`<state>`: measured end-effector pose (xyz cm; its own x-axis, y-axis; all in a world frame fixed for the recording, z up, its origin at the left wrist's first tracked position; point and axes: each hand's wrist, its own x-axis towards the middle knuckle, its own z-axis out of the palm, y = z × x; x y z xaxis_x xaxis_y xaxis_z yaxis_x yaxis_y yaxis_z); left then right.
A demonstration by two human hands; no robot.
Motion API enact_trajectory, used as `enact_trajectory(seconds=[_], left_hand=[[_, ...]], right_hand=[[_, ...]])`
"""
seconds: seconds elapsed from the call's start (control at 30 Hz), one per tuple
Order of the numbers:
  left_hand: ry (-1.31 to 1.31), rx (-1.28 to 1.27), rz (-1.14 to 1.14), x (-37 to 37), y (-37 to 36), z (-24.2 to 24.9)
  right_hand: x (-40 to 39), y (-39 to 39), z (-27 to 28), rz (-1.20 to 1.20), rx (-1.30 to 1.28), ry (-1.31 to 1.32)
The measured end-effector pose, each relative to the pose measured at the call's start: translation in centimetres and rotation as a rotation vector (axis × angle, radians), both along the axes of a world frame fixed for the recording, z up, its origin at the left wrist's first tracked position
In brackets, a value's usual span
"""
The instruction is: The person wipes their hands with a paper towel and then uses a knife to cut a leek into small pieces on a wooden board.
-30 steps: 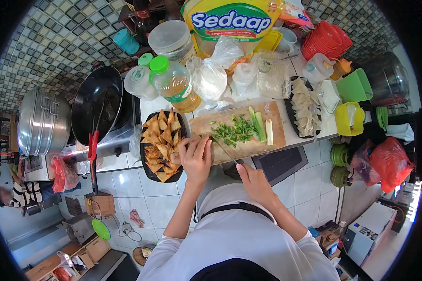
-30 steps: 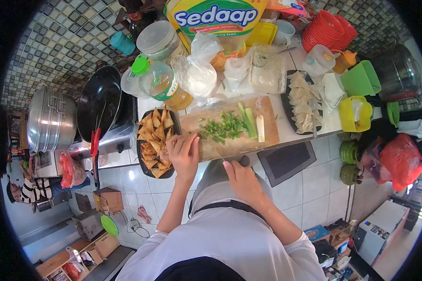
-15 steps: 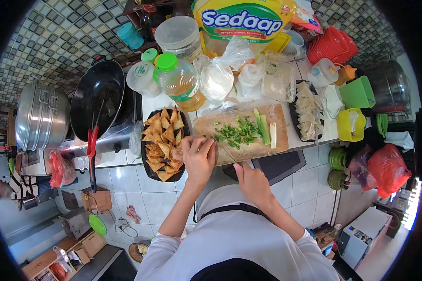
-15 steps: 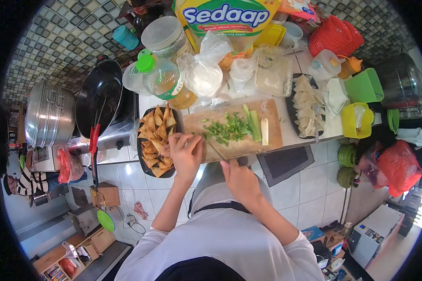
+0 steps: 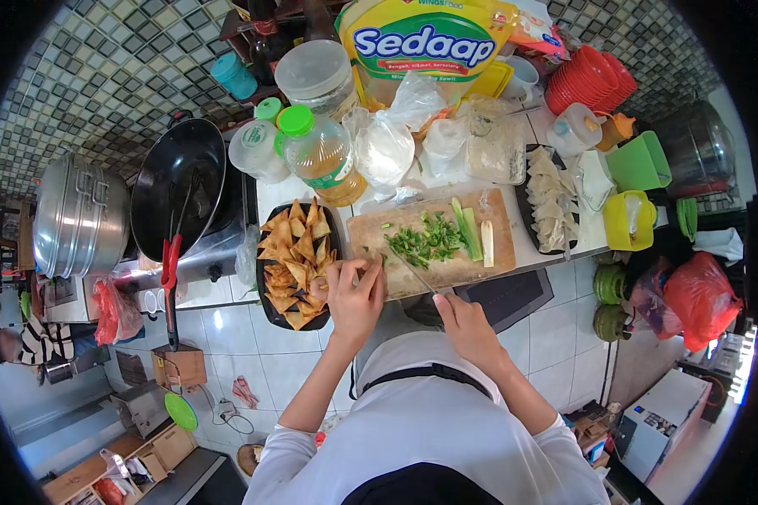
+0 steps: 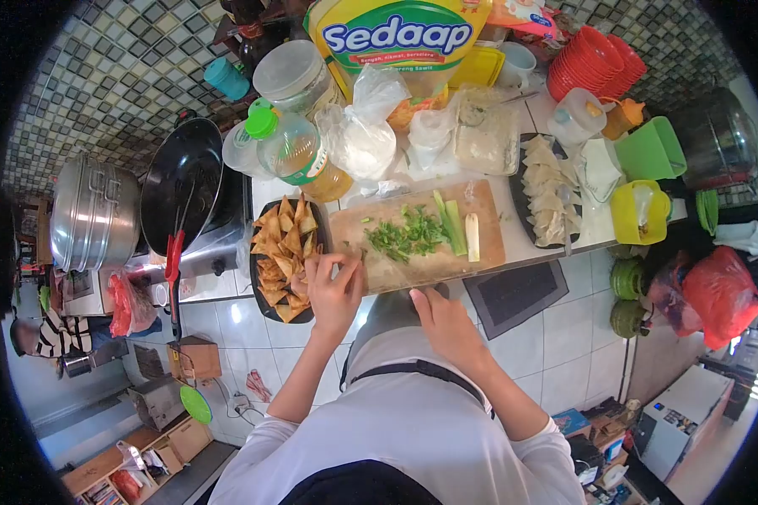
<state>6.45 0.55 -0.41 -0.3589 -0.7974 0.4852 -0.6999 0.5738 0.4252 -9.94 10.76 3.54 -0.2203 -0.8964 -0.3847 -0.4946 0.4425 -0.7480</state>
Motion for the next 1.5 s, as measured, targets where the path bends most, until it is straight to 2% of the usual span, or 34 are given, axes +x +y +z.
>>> enact_trajectory(seconds=[0.13,0.6,0.7,0.83,0.87,0.9,1.0,1.07,1.3,1.43,1.5], left_hand=[[0.016,0.068,-0.009,-0.2,-0.5,-0.6],[0.071,0.128,0.002,-0.9,-1.0,0.2],[-0.027,0.136,0.01,-0.4,-1.0,0.7],[0.09,0.169,-0.038,-0.3,-1.2,-0.1],[0.122,0.172,-0.044,-0.4,-1.2,-0.1],[0.122,0.171,-0.044,-0.4,-1.1,-0.1],[0.123,0.162,-0.028,-0.7,-1.1,-0.1],[0.075,0.077,0.02,-0.8,-1.0,0.2],[0.105,0.112,0.015,-0.7,-0.8,-0.6],[0.082,0.073,0.015,-0.6,-0.8,-0.7],[0.108,0.073,0.007,-0.7,-0.5,-0.7]], right_hand=[[0.1,0.2,0.2,0.005,-0.067,-0.042],[1.6,-1.2,-0.4,0.111,0.072,0.261],[1.0,-0.2,-0.2,0.131,0.032,0.302],[0.4,0.3,-0.6,0.093,0.052,0.226],[0.2,0.2,-0.8,0.07,0.034,0.134],[0.1,0.2,-0.9,0.048,0.017,0.045],[0.2,0.1,-0.3,0.024,0.018,0.002],[0.5,0.0,-0.1,0.049,0.038,0.03],[2.7,-1.0,0.0,0.062,0.087,0.277],[2.2,-0.8,-0.1,0.066,0.03,0.286],[1.0,0.2,-0.6,0.077,-0.009,0.184]])
